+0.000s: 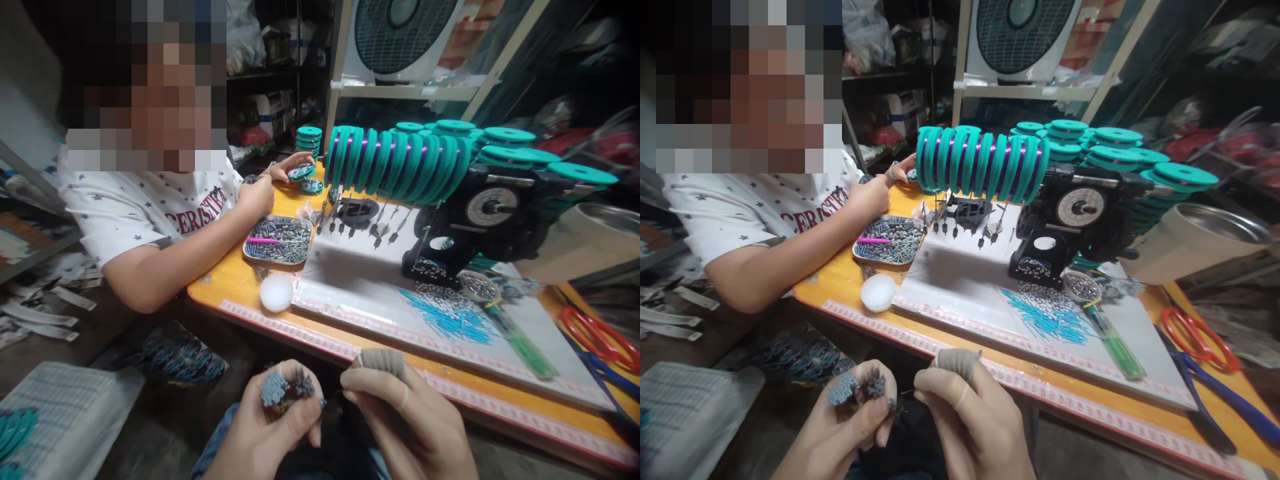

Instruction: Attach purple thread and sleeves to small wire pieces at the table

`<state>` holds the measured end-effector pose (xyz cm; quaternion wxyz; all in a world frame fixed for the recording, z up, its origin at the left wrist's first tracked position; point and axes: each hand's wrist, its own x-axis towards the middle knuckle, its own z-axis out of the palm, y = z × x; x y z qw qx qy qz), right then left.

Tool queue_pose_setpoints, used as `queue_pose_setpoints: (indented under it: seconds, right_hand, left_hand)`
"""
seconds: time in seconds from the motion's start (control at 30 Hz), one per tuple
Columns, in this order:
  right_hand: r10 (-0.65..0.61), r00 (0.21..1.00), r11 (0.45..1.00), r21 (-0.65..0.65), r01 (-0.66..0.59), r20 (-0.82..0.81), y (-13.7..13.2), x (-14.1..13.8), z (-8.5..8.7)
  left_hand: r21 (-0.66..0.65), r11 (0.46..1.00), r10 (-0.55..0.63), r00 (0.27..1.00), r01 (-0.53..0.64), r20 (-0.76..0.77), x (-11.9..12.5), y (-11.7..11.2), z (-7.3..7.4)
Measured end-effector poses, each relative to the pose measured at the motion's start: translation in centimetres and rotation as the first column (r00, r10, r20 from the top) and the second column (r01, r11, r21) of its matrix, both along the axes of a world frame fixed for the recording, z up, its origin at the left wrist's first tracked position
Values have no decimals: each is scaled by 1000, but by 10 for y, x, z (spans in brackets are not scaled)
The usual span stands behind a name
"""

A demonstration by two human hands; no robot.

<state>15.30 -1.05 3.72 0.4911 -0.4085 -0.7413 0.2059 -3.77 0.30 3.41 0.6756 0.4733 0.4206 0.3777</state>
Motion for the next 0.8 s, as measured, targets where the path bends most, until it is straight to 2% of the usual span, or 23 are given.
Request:
queue_pose_setpoints:
  seconds: [0.43,0.67,0.8]
  right_hand:
    - [82,996,996,-35,-83,-35,-2,-1,-4]
    - [99,995,994,-44,-101,-32,-1,0,-3]
    - [103,994,994,-40,-104,-29,-1,-1,-3]
  left_hand:
    - [4,1000,-20,999,20,42,-1,-1,3]
    - [67,990,-127,988,121,87,-6,3,-4]
    - [73,990,-130,988,124,84,-6,3,-5]
